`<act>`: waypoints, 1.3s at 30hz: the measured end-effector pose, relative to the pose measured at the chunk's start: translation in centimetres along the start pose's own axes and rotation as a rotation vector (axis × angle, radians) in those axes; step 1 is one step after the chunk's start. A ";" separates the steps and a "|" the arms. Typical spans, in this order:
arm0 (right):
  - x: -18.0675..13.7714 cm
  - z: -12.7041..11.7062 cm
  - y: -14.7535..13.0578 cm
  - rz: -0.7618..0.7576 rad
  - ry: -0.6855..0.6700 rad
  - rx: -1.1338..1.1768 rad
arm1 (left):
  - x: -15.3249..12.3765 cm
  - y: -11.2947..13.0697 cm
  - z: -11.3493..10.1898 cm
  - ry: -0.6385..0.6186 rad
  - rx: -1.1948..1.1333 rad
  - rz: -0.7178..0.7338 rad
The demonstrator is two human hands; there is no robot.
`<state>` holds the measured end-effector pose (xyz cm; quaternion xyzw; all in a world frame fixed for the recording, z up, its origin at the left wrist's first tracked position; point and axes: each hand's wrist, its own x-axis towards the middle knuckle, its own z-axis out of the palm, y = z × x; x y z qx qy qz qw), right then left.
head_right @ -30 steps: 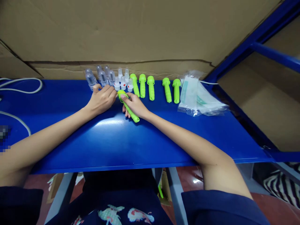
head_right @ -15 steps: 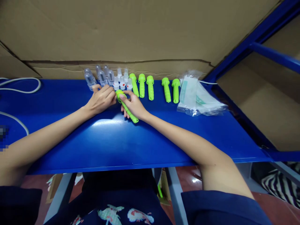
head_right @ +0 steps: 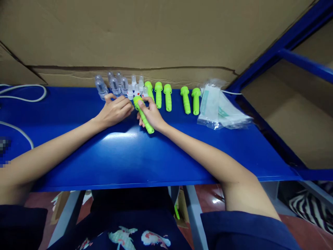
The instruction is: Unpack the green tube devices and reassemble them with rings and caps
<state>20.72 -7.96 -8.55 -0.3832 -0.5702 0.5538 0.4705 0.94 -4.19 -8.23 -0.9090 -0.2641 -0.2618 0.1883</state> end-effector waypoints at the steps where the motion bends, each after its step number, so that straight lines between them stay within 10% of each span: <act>1: 0.1 -0.1 -0.1 0.008 0.018 0.014 | 0.0 0.3 0.0 -0.001 -0.010 -0.006; 12: 0.1 -0.1 -1.4 0.100 -0.089 0.158 | -0.2 0.3 -0.7 0.081 -0.087 -0.291; 39: -0.8 1.6 -3.1 0.324 -0.012 0.015 | -0.1 1.7 1.2 0.108 0.087 -0.236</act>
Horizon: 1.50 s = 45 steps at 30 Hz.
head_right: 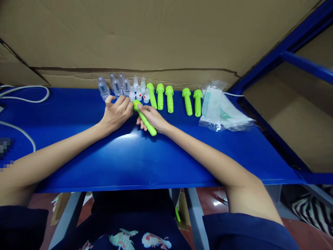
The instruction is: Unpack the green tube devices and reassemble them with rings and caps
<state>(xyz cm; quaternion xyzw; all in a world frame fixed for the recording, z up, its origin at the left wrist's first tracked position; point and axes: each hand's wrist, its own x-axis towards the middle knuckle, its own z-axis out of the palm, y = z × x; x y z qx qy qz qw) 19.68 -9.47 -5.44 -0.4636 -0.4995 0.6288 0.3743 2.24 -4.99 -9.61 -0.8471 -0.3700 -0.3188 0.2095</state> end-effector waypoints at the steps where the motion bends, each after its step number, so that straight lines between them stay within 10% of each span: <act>1: 0.0 -0.1 0.1 -0.007 -0.008 0.003 | 0.0 -0.1 0.0 -0.003 -0.001 0.008; 29: 0.9 -0.6 0.4 -0.103 0.128 0.175 | 0.5 -0.7 -1.4 -0.192 -0.172 -0.047; 45: 0.6 -0.2 0.8 -0.062 0.014 0.089 | 0.3 -1.0 -1.4 -0.057 -0.191 -0.137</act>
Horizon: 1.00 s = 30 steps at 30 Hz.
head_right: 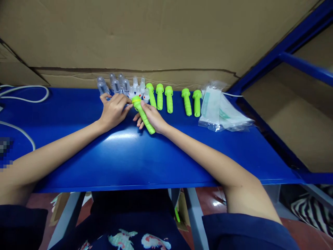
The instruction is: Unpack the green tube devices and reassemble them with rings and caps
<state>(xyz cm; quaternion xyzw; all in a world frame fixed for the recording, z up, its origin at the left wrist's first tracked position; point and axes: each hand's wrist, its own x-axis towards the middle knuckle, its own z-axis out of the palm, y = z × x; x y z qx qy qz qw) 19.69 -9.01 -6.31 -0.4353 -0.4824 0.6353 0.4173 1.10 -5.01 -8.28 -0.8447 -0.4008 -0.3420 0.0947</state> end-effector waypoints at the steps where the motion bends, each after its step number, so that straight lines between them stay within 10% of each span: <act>1: 0.0 0.0 0.0 0.007 -0.001 -0.010 | 0.0 0.0 0.0 -0.005 0.005 -0.001; 30: -1.3 1.1 -0.6 0.010 -0.005 -0.145 | 0.1 0.2 0.5 0.035 0.124 0.094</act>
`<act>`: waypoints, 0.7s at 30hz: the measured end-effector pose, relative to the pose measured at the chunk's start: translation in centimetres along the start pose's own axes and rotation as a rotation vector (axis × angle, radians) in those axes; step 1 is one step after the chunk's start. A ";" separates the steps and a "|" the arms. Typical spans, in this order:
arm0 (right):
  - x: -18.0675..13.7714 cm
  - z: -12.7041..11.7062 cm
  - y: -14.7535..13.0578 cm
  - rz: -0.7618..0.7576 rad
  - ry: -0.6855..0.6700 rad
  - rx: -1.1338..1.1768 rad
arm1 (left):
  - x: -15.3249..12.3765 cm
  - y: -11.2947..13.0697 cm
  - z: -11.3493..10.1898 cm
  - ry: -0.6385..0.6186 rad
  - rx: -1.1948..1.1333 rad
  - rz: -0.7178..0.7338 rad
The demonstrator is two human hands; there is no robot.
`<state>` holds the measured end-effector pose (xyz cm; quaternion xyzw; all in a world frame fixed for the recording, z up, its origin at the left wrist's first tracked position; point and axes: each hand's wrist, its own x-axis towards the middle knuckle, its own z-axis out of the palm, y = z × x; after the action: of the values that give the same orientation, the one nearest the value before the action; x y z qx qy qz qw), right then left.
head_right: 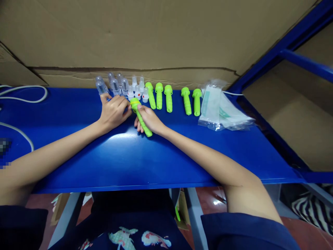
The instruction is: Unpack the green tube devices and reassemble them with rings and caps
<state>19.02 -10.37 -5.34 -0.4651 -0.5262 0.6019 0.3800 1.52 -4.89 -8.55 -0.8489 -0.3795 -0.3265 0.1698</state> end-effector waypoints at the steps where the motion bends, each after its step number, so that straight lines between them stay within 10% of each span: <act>1: 0.1 0.0 0.0 0.000 0.003 0.001 | 0.0 0.0 -0.1 -0.013 -0.006 0.000; 21: 1.6 -1.3 1.9 -0.187 0.091 0.149 | 0.1 0.9 -1.3 -0.093 -0.204 -0.114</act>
<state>19.84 -8.78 -7.49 -0.4112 -0.5032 0.5796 0.4917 1.73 -6.16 -7.52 -0.8529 -0.3996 -0.3327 0.0460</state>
